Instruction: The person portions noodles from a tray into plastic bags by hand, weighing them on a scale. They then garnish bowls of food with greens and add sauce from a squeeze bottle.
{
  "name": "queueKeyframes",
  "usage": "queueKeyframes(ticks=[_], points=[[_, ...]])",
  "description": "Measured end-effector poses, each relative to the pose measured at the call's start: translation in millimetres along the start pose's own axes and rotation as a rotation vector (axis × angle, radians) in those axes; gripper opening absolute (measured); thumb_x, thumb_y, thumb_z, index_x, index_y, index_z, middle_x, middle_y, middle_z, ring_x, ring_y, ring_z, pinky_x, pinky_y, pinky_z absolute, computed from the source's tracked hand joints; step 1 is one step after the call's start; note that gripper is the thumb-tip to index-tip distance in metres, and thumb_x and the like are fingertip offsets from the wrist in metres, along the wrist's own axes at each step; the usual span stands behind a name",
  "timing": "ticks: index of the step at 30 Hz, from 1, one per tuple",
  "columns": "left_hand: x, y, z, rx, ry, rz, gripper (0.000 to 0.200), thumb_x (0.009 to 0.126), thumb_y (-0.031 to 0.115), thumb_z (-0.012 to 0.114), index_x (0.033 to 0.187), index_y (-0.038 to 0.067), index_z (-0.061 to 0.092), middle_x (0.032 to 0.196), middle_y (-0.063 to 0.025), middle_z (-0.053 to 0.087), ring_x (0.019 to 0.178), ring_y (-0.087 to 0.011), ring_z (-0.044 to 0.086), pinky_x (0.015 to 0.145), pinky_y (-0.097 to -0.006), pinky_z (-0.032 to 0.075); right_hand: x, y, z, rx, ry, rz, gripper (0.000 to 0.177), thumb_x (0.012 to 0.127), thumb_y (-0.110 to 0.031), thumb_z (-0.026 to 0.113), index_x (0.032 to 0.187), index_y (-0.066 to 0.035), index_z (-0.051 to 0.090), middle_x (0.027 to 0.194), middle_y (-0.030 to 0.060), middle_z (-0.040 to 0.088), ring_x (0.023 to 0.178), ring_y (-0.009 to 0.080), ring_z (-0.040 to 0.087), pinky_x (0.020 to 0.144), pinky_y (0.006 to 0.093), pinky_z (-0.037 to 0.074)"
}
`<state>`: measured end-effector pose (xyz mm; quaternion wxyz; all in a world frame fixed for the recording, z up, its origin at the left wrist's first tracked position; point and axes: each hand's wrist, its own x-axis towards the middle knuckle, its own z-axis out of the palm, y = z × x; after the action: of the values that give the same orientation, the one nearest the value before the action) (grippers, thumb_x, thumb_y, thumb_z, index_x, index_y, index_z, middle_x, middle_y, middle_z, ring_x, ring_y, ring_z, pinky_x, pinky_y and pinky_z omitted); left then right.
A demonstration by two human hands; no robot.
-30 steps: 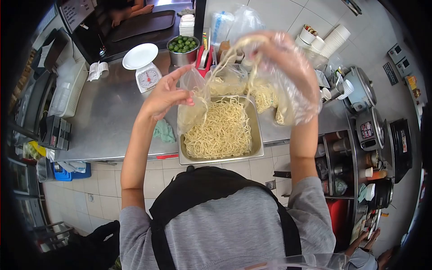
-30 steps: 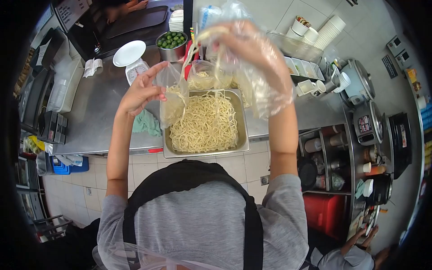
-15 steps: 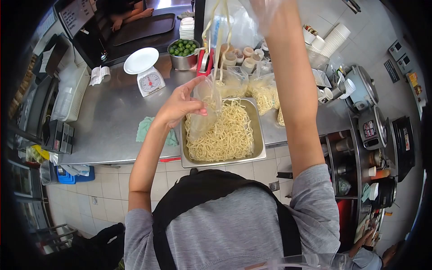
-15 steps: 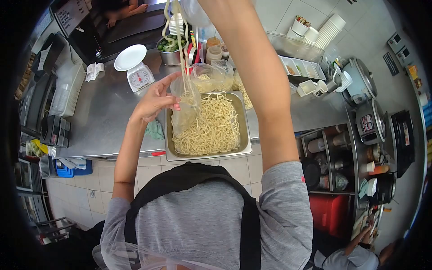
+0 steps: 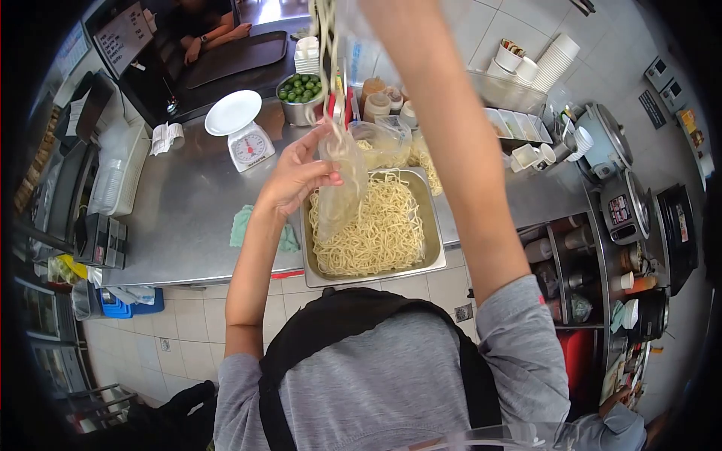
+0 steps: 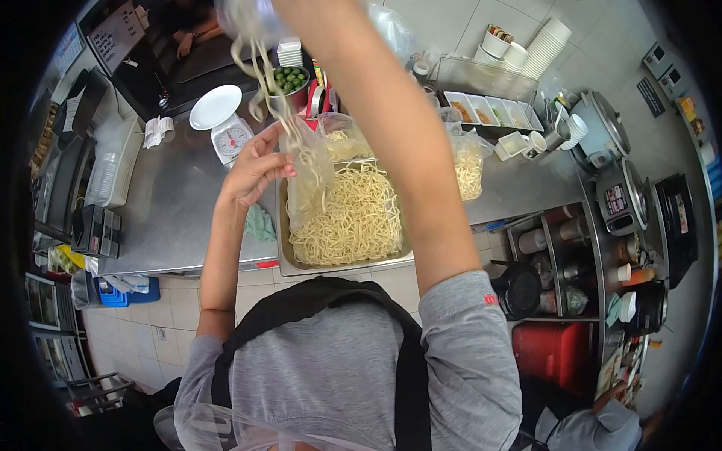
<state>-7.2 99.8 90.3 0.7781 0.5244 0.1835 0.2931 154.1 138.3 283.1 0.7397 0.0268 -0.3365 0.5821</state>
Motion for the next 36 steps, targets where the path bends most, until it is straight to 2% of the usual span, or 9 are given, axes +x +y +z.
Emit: queueKeyframes(ticks=[4,7,12,13,15,19,22,31,36], points=[[-1,9,2,-0.006,-0.006,0.024,0.067,0.076,-0.008,0.056,0.136,-0.004,0.029,0.126,-0.0080,0.046,0.072,-0.0103,0.061,0.068,-0.0259,0.056,-70,50,-59,-0.001,0.195,-0.205,0.027,0.091,-0.033,0.046,0.072,-0.015,0.043,0.064,-0.0009,0.045,0.054,0.0127,0.042,0.047,0.0273,0.037],[-5,13,0,0.008,0.025,0.022,0.068,0.073,-0.010,0.055,0.136,-0.002,0.030,0.122,-0.0080,0.049,0.072,-0.0099,0.062,0.068,-0.0246,0.056,-144,86,-145,-0.548,0.324,-0.038,0.015,0.092,-0.023,0.044,0.088,-0.011,0.052,0.076,-0.0001,0.052,0.068,0.0153,0.054,0.056,0.0310,0.044],[-13,11,-13,0.266,-0.071,-0.091,0.076,0.069,-0.009,0.055,0.139,-0.002,0.025,0.108,-0.0115,0.057,0.068,-0.0117,0.062,0.066,-0.0251,0.054,-199,53,-134,-1.782,-0.226,0.209,0.023,0.090,-0.020,0.047,0.102,-0.001,0.055,0.099,0.0109,0.060,0.088,0.0253,0.059,0.074,0.0340,0.049],[-17,12,-9,0.327,-0.106,-0.129,0.077,0.069,-0.008,0.055,0.139,-0.003,0.023,0.103,-0.0117,0.059,0.067,-0.0120,0.062,0.066,-0.0250,0.054,-190,46,-147,-2.123,-0.607,0.097,0.025,0.085,-0.018,0.052,0.104,-0.003,0.058,0.107,0.0143,0.060,0.098,0.0283,0.058,0.084,0.0367,0.047],[-18,4,-8,0.364,-0.125,-0.169,0.078,0.069,-0.008,0.056,0.140,-0.002,0.022,0.095,-0.0115,0.061,0.066,-0.0124,0.062,0.065,-0.0247,0.053,-169,47,-148,-2.258,-0.712,0.584,0.025,0.081,-0.018,0.056,0.103,-0.005,0.059,0.108,0.0137,0.060,0.101,0.0288,0.057,0.087,0.0377,0.045],[-9,-8,-18,0.335,-0.026,-0.168,0.079,0.070,-0.006,0.056,0.140,-0.001,0.022,0.082,-0.0092,0.063,0.064,-0.0121,0.062,0.065,-0.0245,0.053,-122,32,-94,-2.314,-1.042,0.737,0.043,0.073,-0.019,0.065,0.112,-0.005,0.056,0.108,0.0121,0.057,0.104,0.0265,0.054,0.091,0.0341,0.042],[-8,-5,-20,0.318,-0.004,-0.161,0.079,0.070,-0.006,0.056,0.141,0.000,0.021,0.078,-0.0083,0.063,0.064,-0.0115,0.062,0.065,-0.0248,0.053,-118,13,-121,-2.211,-0.808,0.297,0.055,0.066,-0.024,0.072,0.114,-0.003,0.055,0.115,0.0126,0.055,0.105,0.0266,0.054,0.092,0.0356,0.041],[-27,5,-18,0.298,-0.025,0.005,0.074,0.069,-0.011,0.052,0.139,0.002,0.030,0.123,-0.0107,0.050,0.067,-0.0096,0.061,0.063,-0.0240,0.053,-227,43,-163,-1.937,-0.134,0.516,0.050,0.068,-0.030,0.074,0.105,0.000,0.059,0.094,0.0203,0.062,0.090,0.0324,0.059,0.081,0.0366,0.046],[-31,-18,-31,0.521,-0.098,-0.038,0.067,0.068,-0.012,0.052,0.133,0.002,0.042,0.142,-0.0124,0.028,0.069,-0.0090,0.061,0.062,-0.0233,0.052,-200,5,-142,-1.408,-0.093,0.593,0.029,0.073,-0.026,0.073,0.087,-0.002,0.064,0.075,0.0063,0.063,0.067,0.0162,0.059,0.060,0.0267,0.048]])
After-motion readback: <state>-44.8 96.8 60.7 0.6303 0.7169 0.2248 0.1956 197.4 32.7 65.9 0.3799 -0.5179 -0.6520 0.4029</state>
